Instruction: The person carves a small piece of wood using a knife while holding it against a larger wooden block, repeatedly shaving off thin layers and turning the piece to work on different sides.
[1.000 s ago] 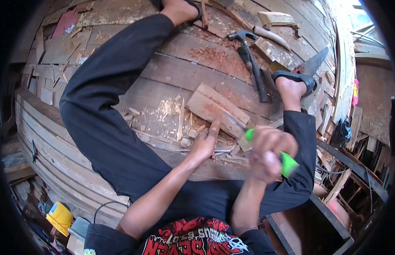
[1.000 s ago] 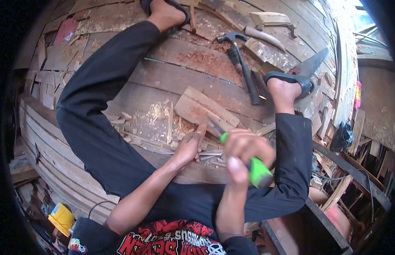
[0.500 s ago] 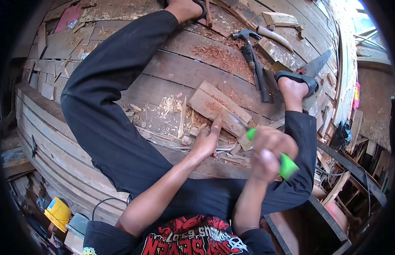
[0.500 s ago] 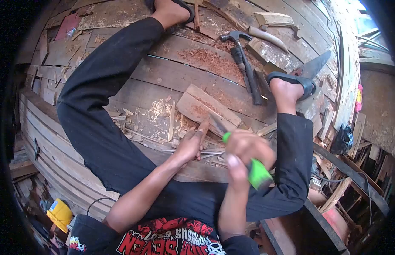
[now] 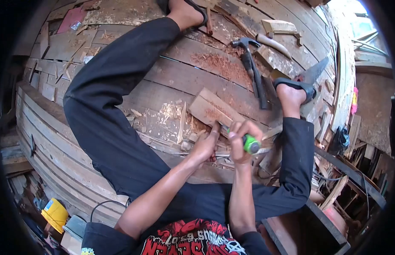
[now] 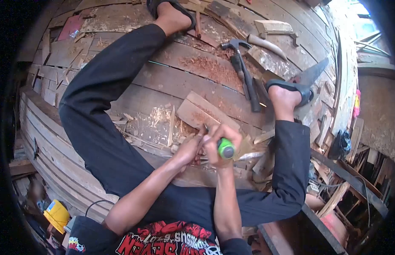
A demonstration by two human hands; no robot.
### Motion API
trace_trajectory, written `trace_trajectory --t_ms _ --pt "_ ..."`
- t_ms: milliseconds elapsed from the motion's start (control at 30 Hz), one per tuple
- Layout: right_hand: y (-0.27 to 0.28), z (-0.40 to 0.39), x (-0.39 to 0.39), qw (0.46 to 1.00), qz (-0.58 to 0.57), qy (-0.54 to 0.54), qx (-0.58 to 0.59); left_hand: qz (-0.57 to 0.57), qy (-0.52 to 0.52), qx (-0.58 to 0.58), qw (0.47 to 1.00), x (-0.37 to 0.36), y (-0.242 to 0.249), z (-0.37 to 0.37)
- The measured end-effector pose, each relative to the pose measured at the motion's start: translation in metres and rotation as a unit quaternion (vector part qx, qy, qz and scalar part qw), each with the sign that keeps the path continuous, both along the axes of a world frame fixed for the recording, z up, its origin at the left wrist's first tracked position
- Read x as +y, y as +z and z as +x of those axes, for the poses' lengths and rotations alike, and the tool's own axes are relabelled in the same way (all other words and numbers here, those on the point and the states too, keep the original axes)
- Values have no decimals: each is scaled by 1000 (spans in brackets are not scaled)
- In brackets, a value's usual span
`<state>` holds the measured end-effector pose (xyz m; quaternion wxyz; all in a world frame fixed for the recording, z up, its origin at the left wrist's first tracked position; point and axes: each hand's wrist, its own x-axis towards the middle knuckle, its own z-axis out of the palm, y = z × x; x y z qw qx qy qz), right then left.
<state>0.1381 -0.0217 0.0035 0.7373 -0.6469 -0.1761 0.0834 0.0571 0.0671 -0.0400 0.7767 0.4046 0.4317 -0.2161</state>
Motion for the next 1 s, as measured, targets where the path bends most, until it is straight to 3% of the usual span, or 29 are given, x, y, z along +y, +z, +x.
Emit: trace_trajectory --t_ms 200,267,333,367,467,600,667,733,800,900,1000 --pt "89 15 -9 984 170 -3 -61 -12 -20 43 999 -1 0 -7" --pt "61 6 -11 990 136 -23 -24 -17 -24 36 999 -1 -5 -7" --pt "-2 -11 -14 996 -59 -36 -52 -33 -32 24 999 -2 -5 -9" --pt "-3 -12 -6 997 -46 59 -25 -45 -37 16 998 -2 -4 -11" --pt "13 -9 -10 999 41 -3 2 -42 -65 36 996 7 6 -3" --pt "101 10 -8 985 161 9 -66 -11 -14 31 999 -3 -9 -10" --pt "90 9 -10 981 182 20 -62 -21 -16 43 999 -3 -8 -8" --pt "26 -6 -10 996 -6 -84 2 -24 -11 34 999 -2 -10 -9" --pt "-2 -7 1 998 -24 42 38 -27 -6 29 999 -3 -9 -9" --pt "9 2 -6 998 56 13 36 -31 -15 27 999 -10 -13 -17" --pt "83 17 -9 980 197 -9 32 -32 -15 45 998 -4 -11 -13"
